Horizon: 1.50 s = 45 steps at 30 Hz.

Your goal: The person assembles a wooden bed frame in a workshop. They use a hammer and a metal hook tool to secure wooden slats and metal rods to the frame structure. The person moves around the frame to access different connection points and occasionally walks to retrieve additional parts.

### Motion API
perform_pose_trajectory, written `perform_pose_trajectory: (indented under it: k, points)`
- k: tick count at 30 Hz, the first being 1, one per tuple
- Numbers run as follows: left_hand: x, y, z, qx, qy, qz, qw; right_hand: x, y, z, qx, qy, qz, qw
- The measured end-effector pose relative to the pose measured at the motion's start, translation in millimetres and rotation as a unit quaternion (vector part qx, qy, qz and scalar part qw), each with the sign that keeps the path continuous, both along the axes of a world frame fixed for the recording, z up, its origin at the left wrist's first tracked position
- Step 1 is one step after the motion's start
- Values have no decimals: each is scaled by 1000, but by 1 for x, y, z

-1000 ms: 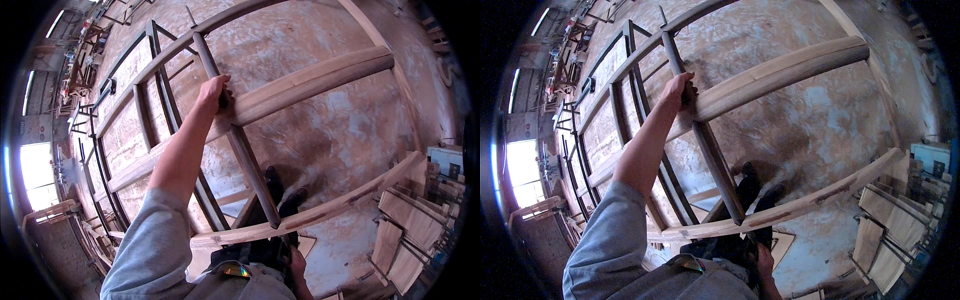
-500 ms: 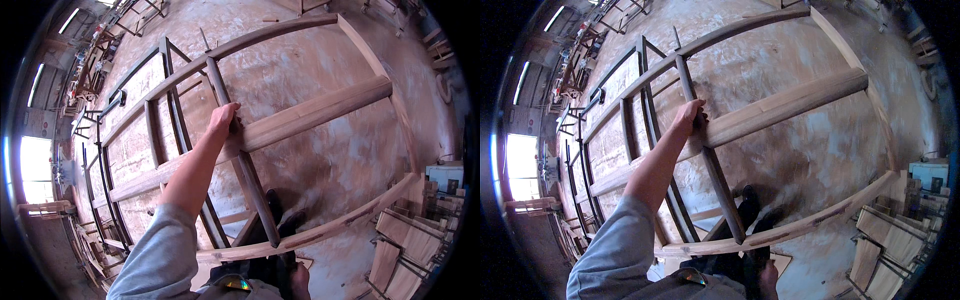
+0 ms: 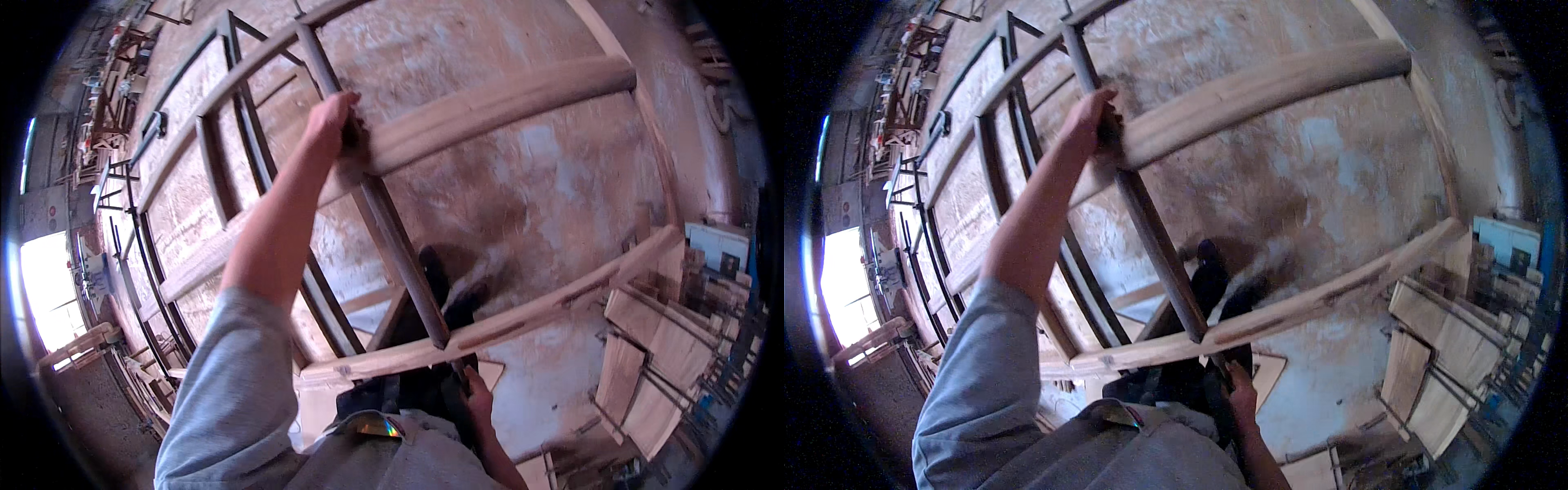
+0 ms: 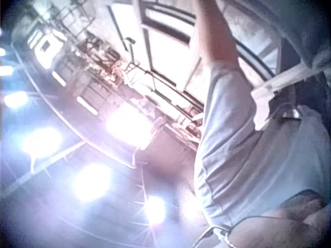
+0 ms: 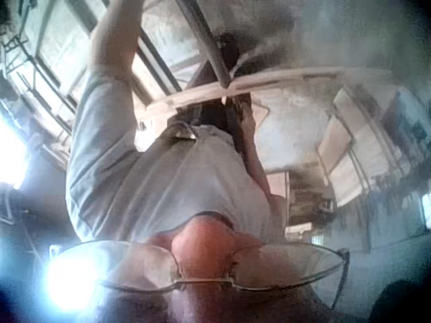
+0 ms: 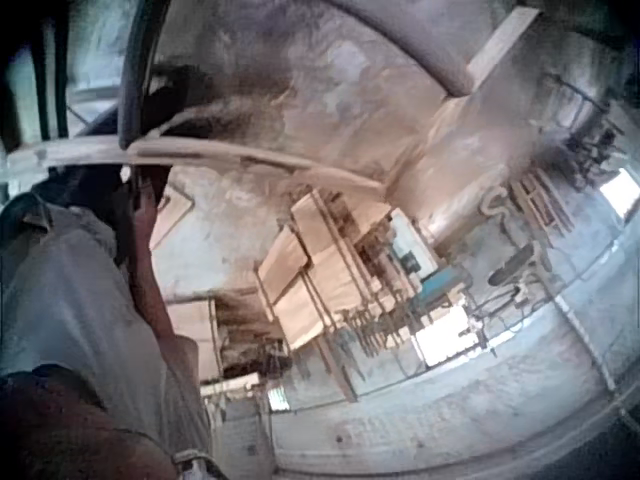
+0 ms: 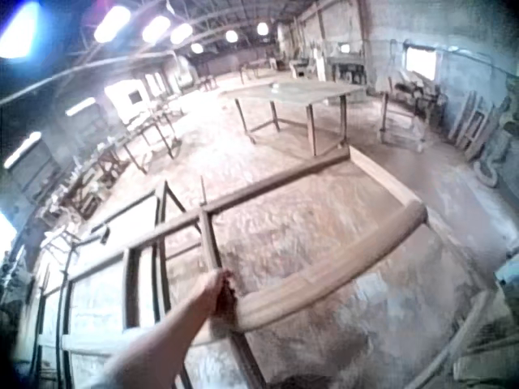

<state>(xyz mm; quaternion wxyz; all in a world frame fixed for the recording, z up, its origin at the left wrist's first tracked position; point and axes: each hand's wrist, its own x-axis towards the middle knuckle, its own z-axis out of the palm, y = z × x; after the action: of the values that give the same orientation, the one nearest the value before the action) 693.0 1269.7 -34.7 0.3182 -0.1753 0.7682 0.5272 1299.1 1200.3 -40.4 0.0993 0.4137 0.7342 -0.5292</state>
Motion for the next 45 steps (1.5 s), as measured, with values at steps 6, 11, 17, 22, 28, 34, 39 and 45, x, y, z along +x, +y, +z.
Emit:
perform_pose_trajectory:
  k: [6,11,17,22,28,34,39,45]
  points:
    - [-9,3,-7,40,23,3,999,32,-19,-51,-279,-108,-186,936]
    - [-7,-2,-8,50,16,-43,998,-18,10,-7,-605,-103,-376,695]
    - [-8,6,-8,32,23,-43,998,-36,12,43,-466,-13,-481,743]
    - [-19,4,-12,35,-6,-43,998,-26,-1,67,-109,23,-80,991]
    - [-17,5,-22,46,29,-32,998,-32,15,85,27,-47,99,994]
    - [-25,4,-29,28,38,-60,997,-29,36,90,-23,-11,174,984]
    - [-39,-5,-33,52,-7,-68,996,-5,56,96,-359,-36,136,923]
    - [-34,0,-23,70,10,-126,990,5,28,63,109,-18,71,991]
